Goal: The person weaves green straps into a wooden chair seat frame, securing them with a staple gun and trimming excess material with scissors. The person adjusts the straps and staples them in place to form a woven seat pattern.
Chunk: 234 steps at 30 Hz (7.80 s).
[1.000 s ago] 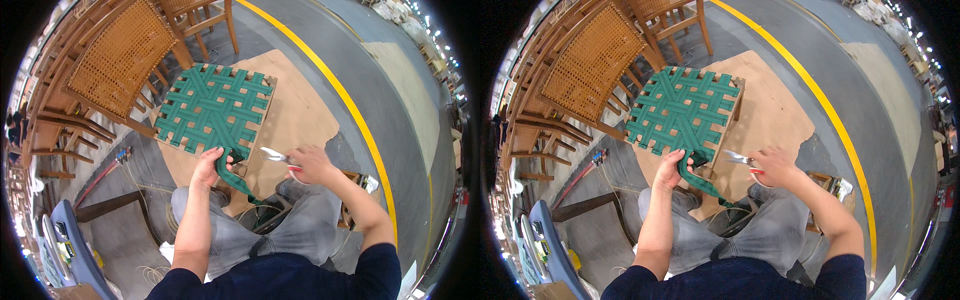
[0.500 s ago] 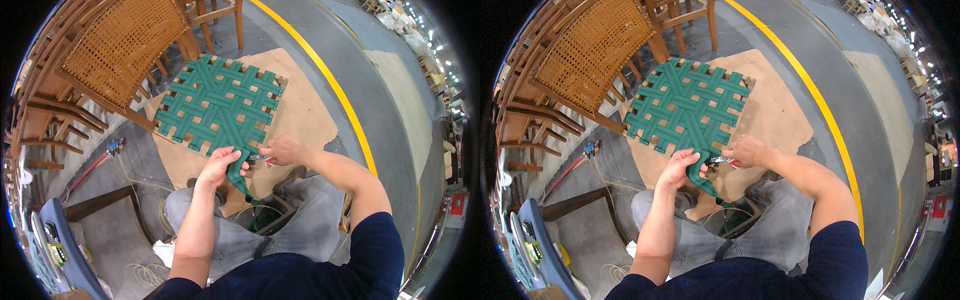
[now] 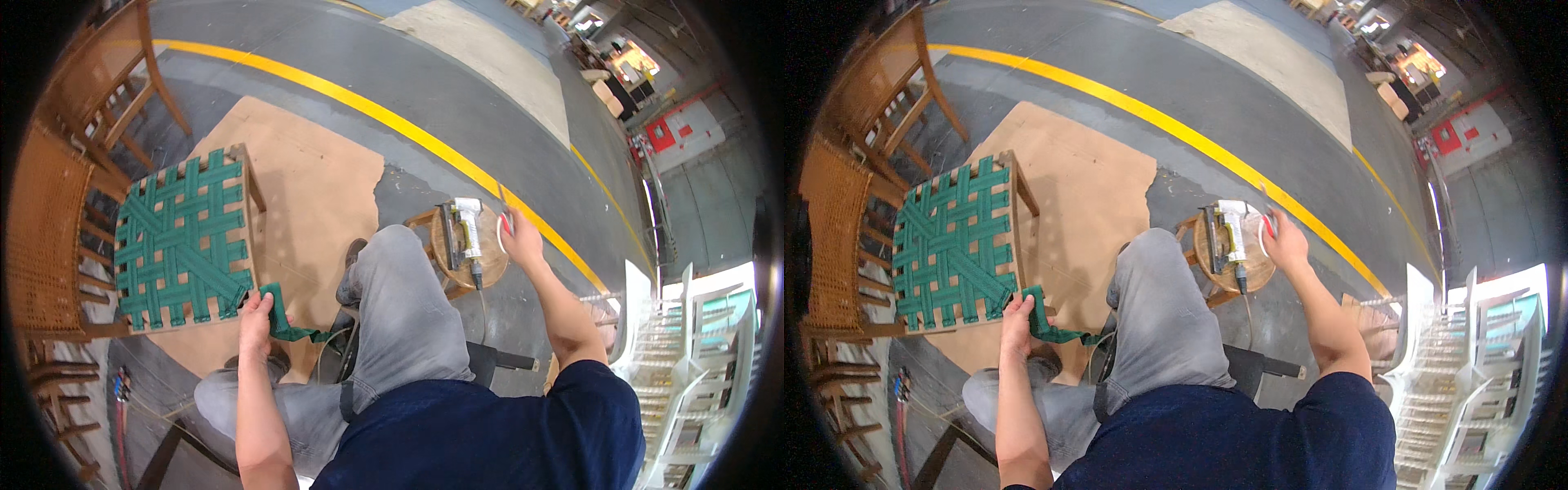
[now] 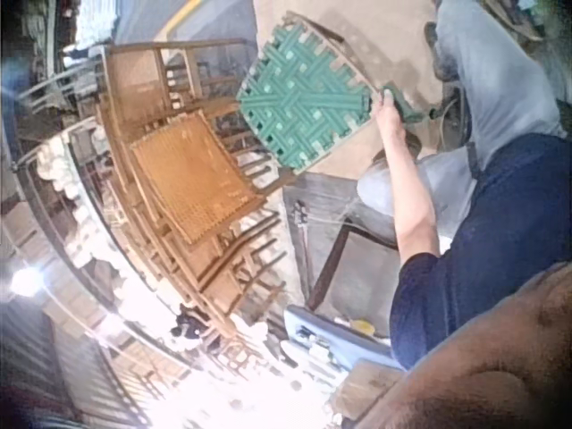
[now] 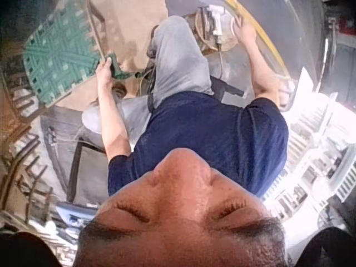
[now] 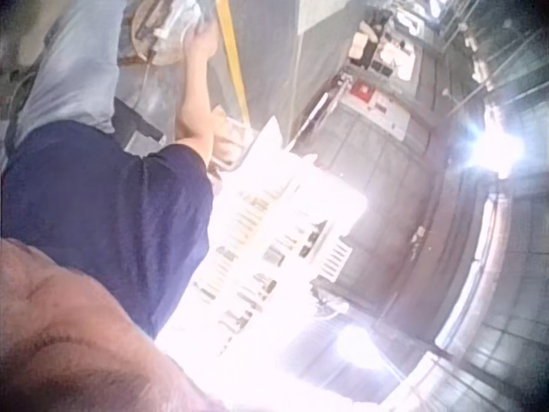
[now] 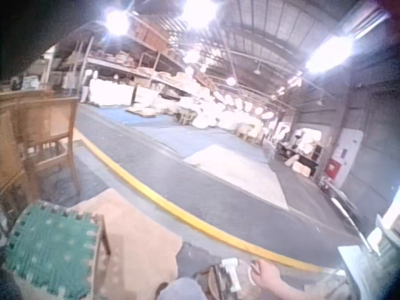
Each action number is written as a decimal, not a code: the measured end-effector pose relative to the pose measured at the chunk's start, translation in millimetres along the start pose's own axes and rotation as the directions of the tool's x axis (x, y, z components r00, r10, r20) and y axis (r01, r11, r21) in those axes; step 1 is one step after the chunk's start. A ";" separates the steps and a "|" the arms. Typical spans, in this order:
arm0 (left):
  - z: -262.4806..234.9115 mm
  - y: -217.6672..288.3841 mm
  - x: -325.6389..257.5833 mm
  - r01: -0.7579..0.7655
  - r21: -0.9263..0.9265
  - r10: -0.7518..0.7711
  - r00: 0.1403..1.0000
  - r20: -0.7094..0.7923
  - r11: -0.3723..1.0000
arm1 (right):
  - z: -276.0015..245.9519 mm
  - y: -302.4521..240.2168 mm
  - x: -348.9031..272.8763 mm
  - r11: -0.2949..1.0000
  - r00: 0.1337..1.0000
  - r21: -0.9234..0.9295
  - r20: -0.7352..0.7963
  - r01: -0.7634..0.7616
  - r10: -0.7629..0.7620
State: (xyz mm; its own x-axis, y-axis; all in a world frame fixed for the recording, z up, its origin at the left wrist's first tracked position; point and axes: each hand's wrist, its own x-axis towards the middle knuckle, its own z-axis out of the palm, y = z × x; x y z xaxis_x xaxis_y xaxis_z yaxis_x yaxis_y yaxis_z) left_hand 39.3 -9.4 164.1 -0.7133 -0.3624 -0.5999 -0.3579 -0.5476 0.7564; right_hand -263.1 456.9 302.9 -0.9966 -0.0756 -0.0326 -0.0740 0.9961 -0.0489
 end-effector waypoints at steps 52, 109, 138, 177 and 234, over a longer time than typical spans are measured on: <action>-77.4 17.1 -116.6 -0.713 -0.349 0.283 0.606 -0.743 0.608 | 191.6 -400.2 -250.3 0.161 0.183 0.288 0.864 -0.944 -0.469; 12.5 130.4 -146.5 -0.603 -0.450 0.388 0.785 -0.484 0.659 | 54.1 -255.6 -180.3 0.431 -0.257 0.835 0.358 -0.341 -0.898; -32.4 79.5 65.5 0.047 0.711 0.394 0.806 -0.442 0.701 | 94.8 -321.2 -129.0 0.480 0.647 0.806 0.165 0.346 -0.744; -109.4 263.8 4.0 -0.296 0.597 0.461 0.876 -0.143 0.746 | 61.0 -414.7 -81.0 0.109 0.552 0.978 0.192 -0.180 -0.812; -168.3 156.7 113.2 -0.007 0.898 0.785 0.489 -0.381 0.440 | 170.0 -736.9 -26.1 0.462 0.458 0.563 0.160 0.686 -0.874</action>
State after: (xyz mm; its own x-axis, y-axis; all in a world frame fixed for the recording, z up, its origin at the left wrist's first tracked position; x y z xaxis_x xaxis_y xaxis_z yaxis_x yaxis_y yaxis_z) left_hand 3.9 -263.3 170.8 -0.4002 -0.8942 0.2006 -0.6934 0.4386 0.5717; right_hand -176.4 -283.0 170.1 -0.3858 -0.9131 -0.1320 -0.6971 0.3823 -0.6065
